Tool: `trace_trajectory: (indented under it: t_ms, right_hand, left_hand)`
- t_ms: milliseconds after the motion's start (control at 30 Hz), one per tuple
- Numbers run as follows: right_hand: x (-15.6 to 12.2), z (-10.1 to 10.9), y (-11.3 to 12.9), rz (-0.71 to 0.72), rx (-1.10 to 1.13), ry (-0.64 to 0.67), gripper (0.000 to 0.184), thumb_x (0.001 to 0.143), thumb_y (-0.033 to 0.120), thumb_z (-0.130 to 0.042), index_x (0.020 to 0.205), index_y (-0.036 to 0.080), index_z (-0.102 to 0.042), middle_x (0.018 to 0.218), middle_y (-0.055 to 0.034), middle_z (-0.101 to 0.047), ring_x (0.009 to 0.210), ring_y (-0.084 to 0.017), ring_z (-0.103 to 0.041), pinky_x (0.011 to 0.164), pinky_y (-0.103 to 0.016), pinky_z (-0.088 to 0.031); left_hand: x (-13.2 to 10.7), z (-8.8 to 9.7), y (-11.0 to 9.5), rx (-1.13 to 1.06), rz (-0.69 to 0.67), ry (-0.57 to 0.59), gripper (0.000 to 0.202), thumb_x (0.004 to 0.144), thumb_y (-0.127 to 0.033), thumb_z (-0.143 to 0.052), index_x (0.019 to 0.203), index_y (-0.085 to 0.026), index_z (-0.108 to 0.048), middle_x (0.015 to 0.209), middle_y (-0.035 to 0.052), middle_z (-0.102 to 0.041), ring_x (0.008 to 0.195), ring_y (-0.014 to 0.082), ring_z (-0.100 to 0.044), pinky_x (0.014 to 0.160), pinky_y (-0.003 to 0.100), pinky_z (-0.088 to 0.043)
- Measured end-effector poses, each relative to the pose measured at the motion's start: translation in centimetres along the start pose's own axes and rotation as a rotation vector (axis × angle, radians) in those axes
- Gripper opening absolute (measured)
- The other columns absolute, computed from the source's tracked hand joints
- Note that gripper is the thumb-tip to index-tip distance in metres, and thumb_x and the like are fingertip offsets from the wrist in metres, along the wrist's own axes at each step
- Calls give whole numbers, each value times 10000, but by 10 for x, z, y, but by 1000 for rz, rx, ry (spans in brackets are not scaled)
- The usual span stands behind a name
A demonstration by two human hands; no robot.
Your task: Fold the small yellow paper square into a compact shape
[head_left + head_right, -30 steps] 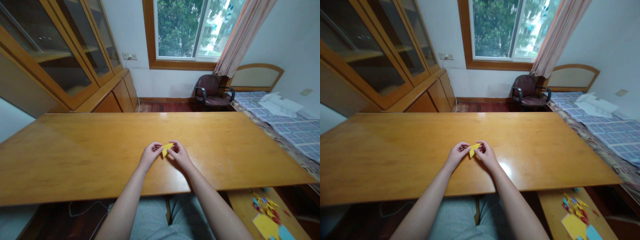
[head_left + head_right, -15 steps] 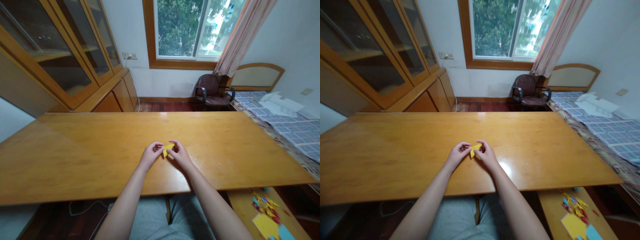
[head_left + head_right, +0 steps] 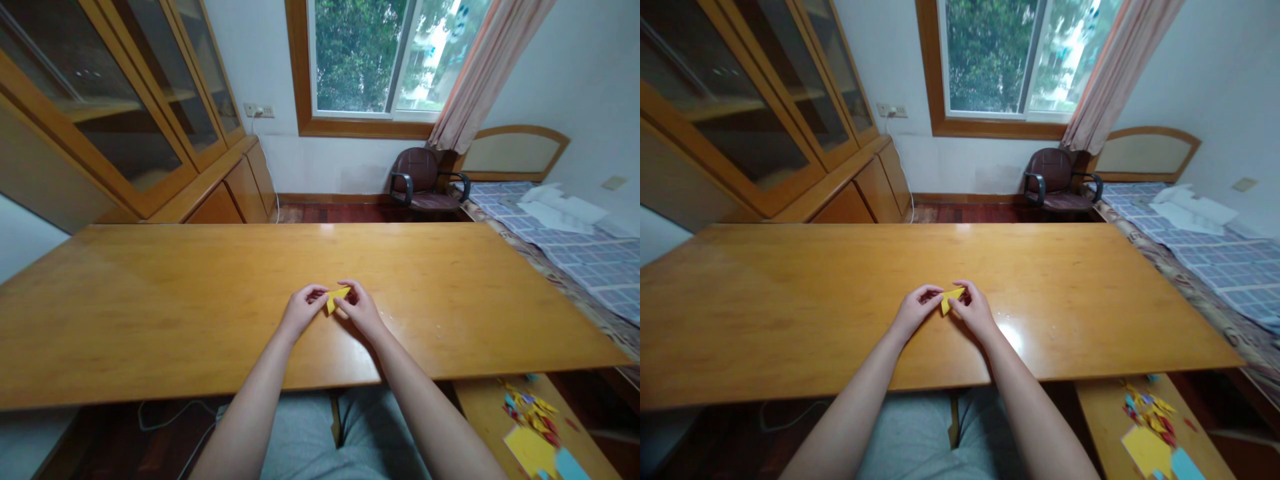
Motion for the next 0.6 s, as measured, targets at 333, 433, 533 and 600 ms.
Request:
trace_trajectory:
  t_ms: [333,433,533,600]
  right_hand:
    - [-1,0,1,6,3,2,393,773,306,-660,1141,194,-581,717,40,-538,653,-138,-512,619,-258,-404]
    - [-1,1,3,4,16,5,391,774,307,-660,1139,191,-578,716,40,-535,654,-137,-510,620,-258,-401]
    - [-1,1,2,-2,30,8,391,784,318,-657,1144,188,-574,714,39,-528,649,-136,-500,609,-256,-393]
    - [-1,1,2,-1,32,1,389,788,330,-655,1142,189,-577,706,41,-516,641,-134,-490,600,-254,-386]
  left_hand:
    - [-2,-1,-9,53,0,57,187,817,-346,-636,806,-167,-686,727,19,-697,702,170,-647,695,262,-507]
    - [-2,0,-8,63,-14,50,189,815,-346,-638,802,-165,-690,745,20,-698,717,168,-643,701,258,-500]
    - [-1,0,-6,80,-18,50,190,809,-349,-645,805,-165,-696,764,26,-704,732,173,-644,705,261,-498]
    - [-1,-1,-6,75,-13,67,201,810,-358,-642,812,-166,-698,765,31,-708,733,179,-650,708,269,-505]
Point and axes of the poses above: each hand's wrist, its own x-axis towards the middle knuckle, its own z-axis out of the back of the hand, y = z × x, the point moved 5 cm from there along x, towards the middle knuckle
